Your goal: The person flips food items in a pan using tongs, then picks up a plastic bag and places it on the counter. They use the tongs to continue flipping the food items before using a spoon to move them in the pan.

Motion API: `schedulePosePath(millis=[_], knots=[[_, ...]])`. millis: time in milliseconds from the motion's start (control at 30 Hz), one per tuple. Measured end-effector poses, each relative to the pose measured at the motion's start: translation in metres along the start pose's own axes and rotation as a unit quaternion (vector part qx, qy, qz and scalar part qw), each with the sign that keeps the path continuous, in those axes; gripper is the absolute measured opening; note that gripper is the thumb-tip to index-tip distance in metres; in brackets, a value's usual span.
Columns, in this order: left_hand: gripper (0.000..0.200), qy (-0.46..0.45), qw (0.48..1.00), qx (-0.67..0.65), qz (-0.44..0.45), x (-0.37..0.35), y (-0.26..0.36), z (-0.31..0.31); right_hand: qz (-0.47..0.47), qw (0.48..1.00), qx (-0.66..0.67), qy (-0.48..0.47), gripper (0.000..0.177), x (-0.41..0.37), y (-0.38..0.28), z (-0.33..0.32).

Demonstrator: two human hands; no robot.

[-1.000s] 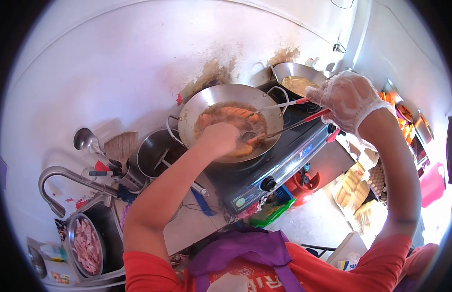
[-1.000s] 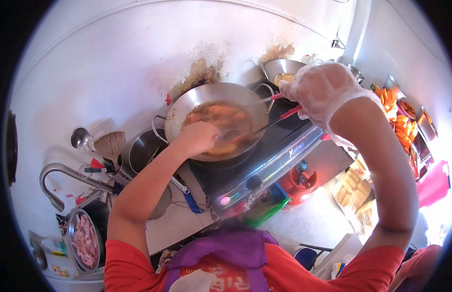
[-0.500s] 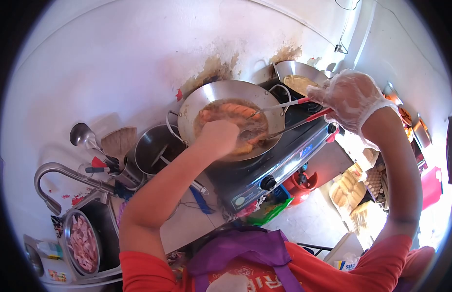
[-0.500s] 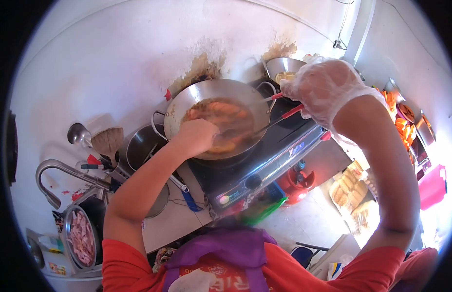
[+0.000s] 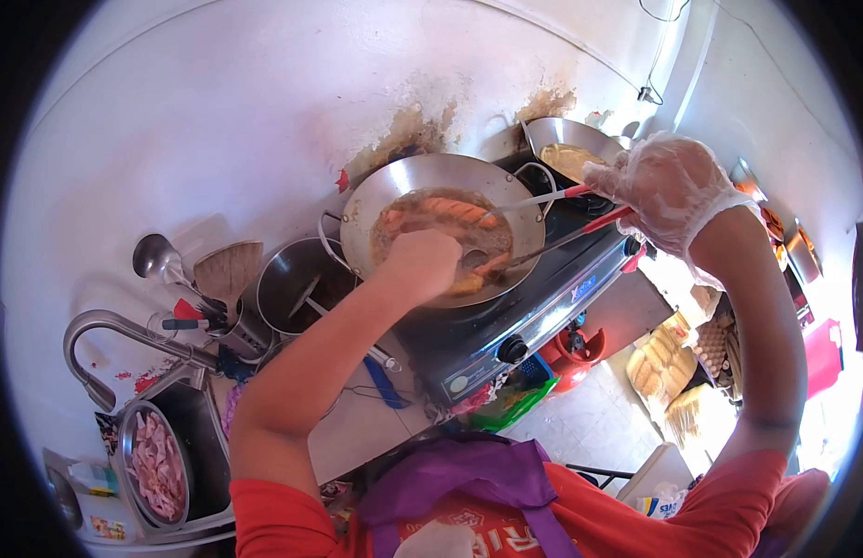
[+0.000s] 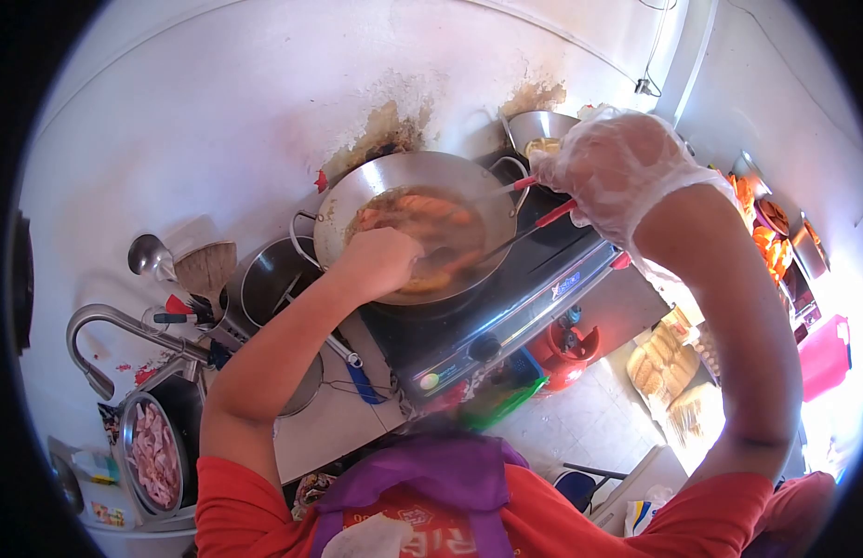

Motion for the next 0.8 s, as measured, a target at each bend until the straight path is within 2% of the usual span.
schedulePosePath(millis=[167,567,800], knots=[[0.020,0.002,1.000,-0.004,0.002,-0.0013,0.0001,-0.0007,-0.007,0.999,0.009,0.034,0.026,-0.0024,0.0033,-0.0003],[0.023,-0.026,0.999,-0.004,-0.025,-0.0007,0.0008,0.0006,0.023,0.999,0.028,-0.017,0.035,0.0014,0.0059,0.0041],[0.022,-0.013,1.000,-0.008,-0.011,-0.0017,0.0027,-0.0010,-0.007,1.000,0.017,-0.008,0.039,0.0028,-0.0005,-0.0006]])
Point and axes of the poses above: each hand's wrist, its own x-axis towards the middle knuckle, its own z-axis out of the palm, y = z × x, the point moved 7 cm from there along x, towards the middle knuckle, and after that the axes turned 10 degrees about -y, right-handed, at the moved point
